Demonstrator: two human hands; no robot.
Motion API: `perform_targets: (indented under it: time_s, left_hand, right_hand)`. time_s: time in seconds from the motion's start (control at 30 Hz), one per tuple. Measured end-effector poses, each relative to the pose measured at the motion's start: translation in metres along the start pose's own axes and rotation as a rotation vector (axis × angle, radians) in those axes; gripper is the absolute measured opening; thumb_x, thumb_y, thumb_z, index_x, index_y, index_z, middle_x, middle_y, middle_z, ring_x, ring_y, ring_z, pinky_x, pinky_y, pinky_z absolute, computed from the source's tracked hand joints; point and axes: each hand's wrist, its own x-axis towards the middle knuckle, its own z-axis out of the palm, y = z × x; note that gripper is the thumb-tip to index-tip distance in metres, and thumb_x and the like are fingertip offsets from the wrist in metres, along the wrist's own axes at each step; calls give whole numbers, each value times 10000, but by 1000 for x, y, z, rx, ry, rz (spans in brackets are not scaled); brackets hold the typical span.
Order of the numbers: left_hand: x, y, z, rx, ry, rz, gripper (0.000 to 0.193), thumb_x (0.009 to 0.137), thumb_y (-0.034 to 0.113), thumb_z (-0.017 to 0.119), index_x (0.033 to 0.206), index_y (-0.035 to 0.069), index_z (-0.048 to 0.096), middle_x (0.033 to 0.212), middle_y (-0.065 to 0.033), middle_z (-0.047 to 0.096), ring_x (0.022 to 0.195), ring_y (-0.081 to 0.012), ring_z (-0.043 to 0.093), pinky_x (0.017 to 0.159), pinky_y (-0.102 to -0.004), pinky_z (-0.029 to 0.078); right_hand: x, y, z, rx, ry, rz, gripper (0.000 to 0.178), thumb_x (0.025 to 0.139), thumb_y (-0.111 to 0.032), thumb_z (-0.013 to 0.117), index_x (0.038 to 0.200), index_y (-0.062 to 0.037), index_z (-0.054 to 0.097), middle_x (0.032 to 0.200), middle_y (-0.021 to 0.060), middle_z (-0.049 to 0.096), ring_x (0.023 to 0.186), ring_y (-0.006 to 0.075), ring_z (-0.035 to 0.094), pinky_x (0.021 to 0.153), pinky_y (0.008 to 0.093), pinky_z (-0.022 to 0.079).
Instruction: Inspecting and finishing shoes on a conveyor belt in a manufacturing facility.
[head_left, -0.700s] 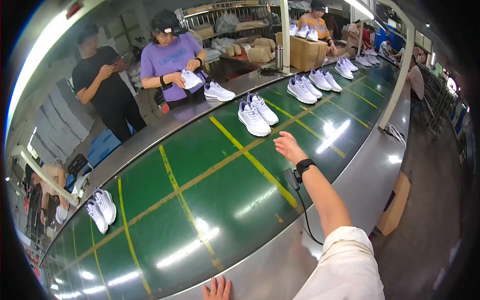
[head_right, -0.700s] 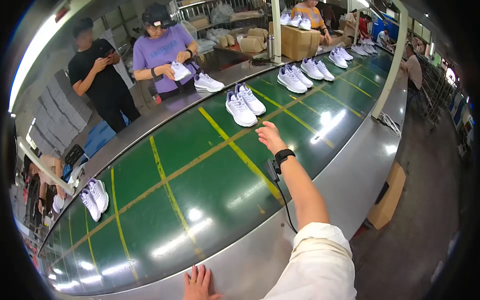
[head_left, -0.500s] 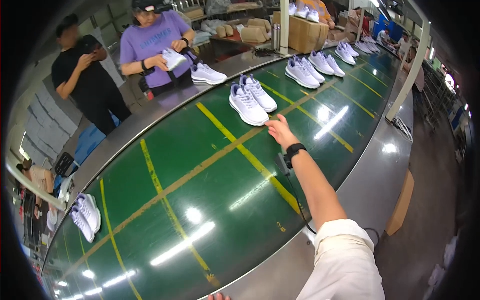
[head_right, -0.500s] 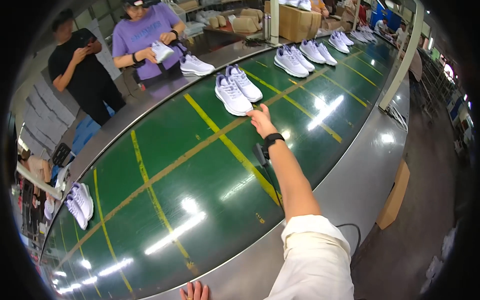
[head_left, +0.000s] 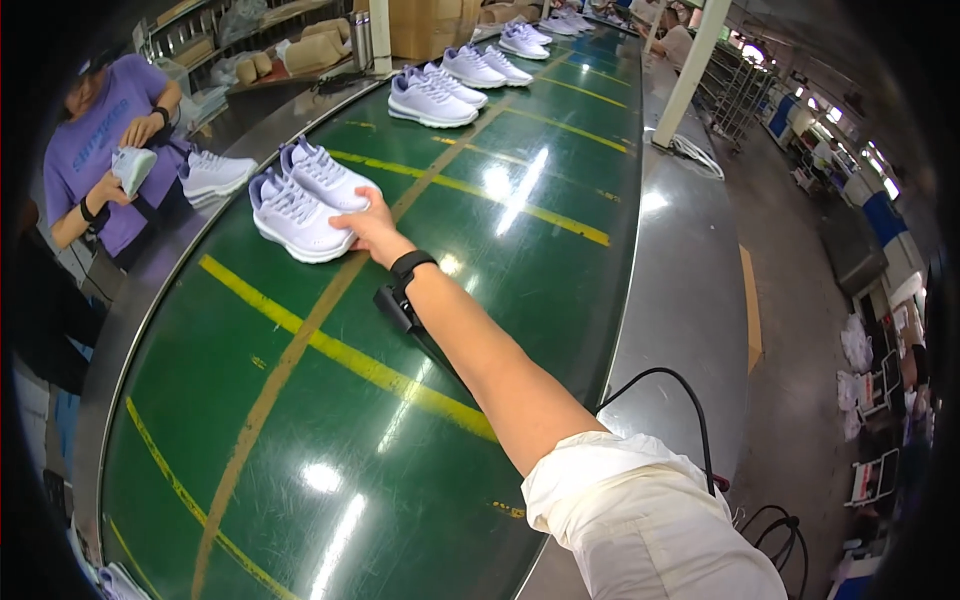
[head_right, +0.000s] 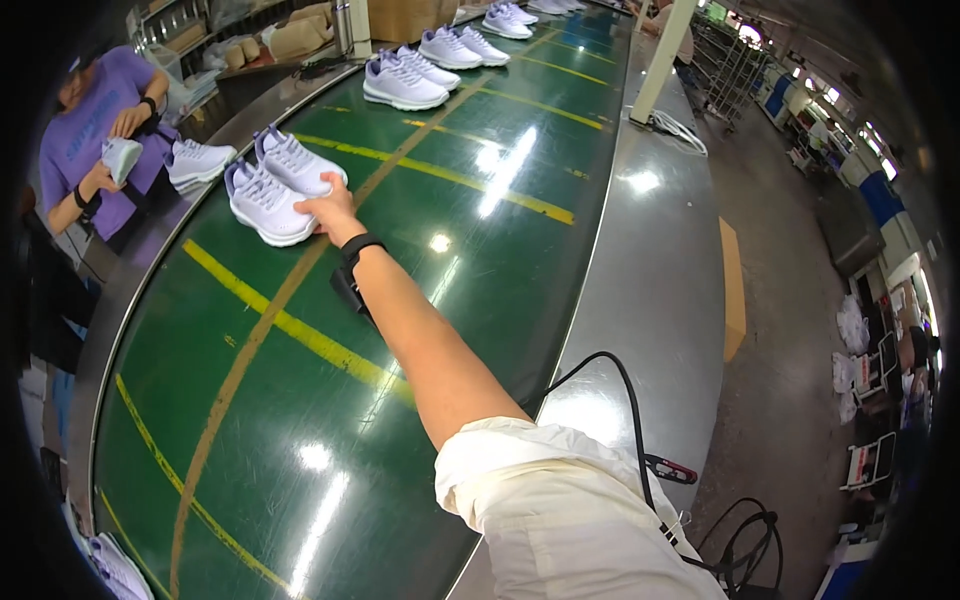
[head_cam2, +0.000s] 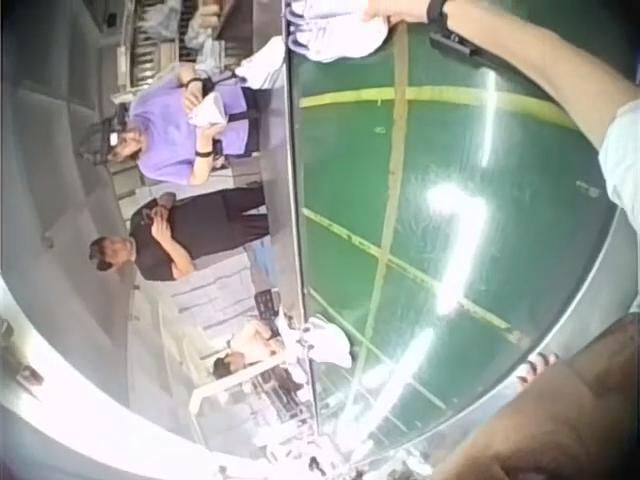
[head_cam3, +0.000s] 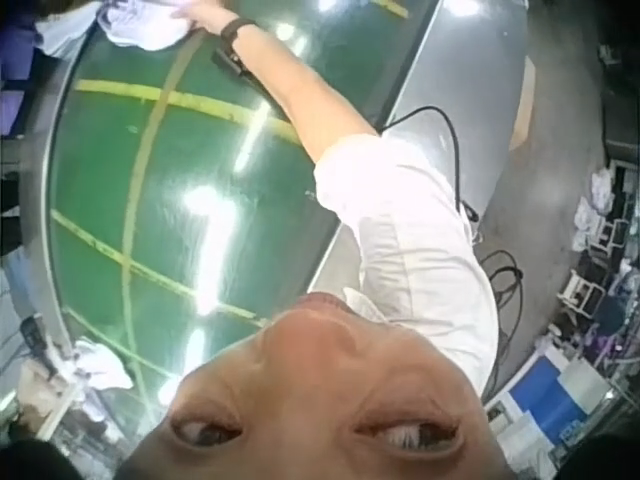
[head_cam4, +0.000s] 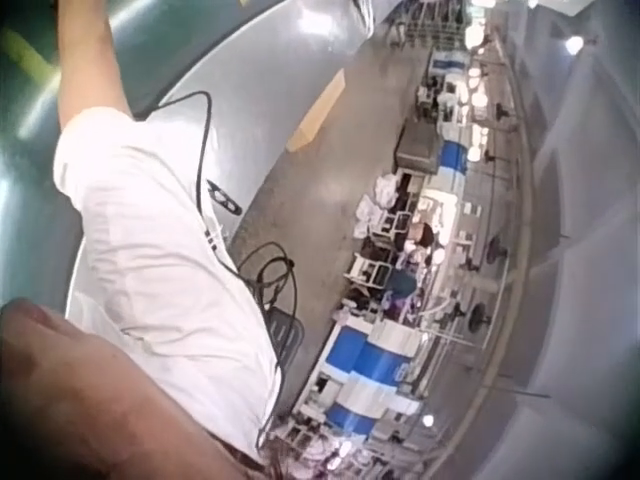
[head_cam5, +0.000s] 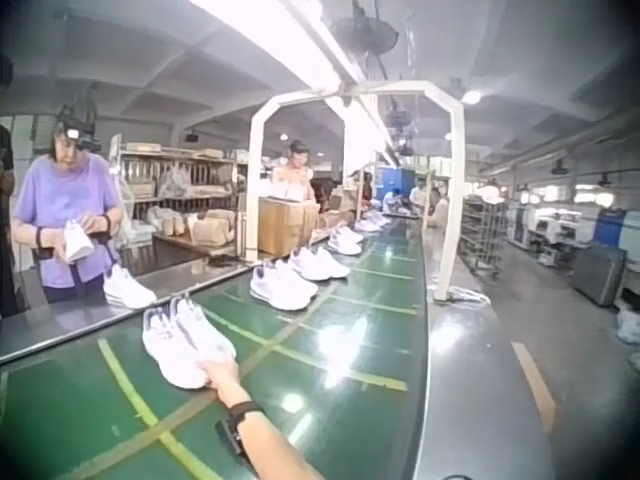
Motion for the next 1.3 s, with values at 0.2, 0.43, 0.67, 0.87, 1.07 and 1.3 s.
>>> perform_targets:
  time_s: [0.2, 0.43, 0.67, 0.87, 1.07, 1.3]
  left_hand:
    - [-3, 2, -2, -43, 5, -102, 876, 785, 523, 546, 1497, 149, 198, 1535, -121, 189, 1408, -349, 167, 1071, -603, 176]
    - [26, -23, 79, -266, 703, 100, 804, 826, 499, 541, 1486, 133, 266, 1541, -150, 219, 1429, -371, 168, 1110, -598, 156]
    - [15, -6, 49, -266, 596, 73, 1178, 576, 488, 808, 1486, 46, 204, 1537, -195, 183, 1436, -373, 97, 1125, -581, 144]
    - [23, -5, 54, -319, 512, 70, 1151, 626, 512, 783, 1486, 34, 187, 1544, -225, 135, 1440, -390, 42, 1129, -588, 81]
    - [29, -1, 51, -358, 554, 72, 1165, 608, 504, 803, 1486, 40, 194, 1539, -214, 172, 1438, -389, 60, 1122, -606, 88]
    - [23, 3, 36, -437, 503, 56, 1123, 645, 499, 784, 1480, 28, 198, 1538, -217, 167, 1438, -395, 38, 1132, -590, 76]
  right_hand:
    - [-93, 22, 10, 5, 75, 90, 653, 664, -74, 766, 1203, -156, 408, 1143, 142, 546, 943, 282, 604, 589, 426, 530]
    - [-253, -35, -37, -69, -48, 378, 634, 739, -16, 720, 1224, -183, 348, 1150, 136, 528, 925, 295, 612, 611, 450, 557]
    - [-331, -43, -91, -448, -204, 604, 535, 773, -46, 697, 1223, -118, 417, 1113, 160, 561, 950, 300, 637, 672, 456, 589]
    - [-284, -100, -37, -1213, -654, -351, 271, 754, -228, 613, 918, -21, 674, 962, 225, 654, 845, 311, 660, 660, 403, 506]
    - [-251, -77, 17, -1533, -572, -389, 474, 727, -400, 706, 1070, -74, 682, 1186, 151, 612, 1144, 344, 512, 907, 571, 390]
    - [-266, -70, 67, -2033, -457, -237, 404, 728, -363, 725, 1049, -119, 716, 1081, 106, 663, 1071, 351, 545, 814, 620, 401]
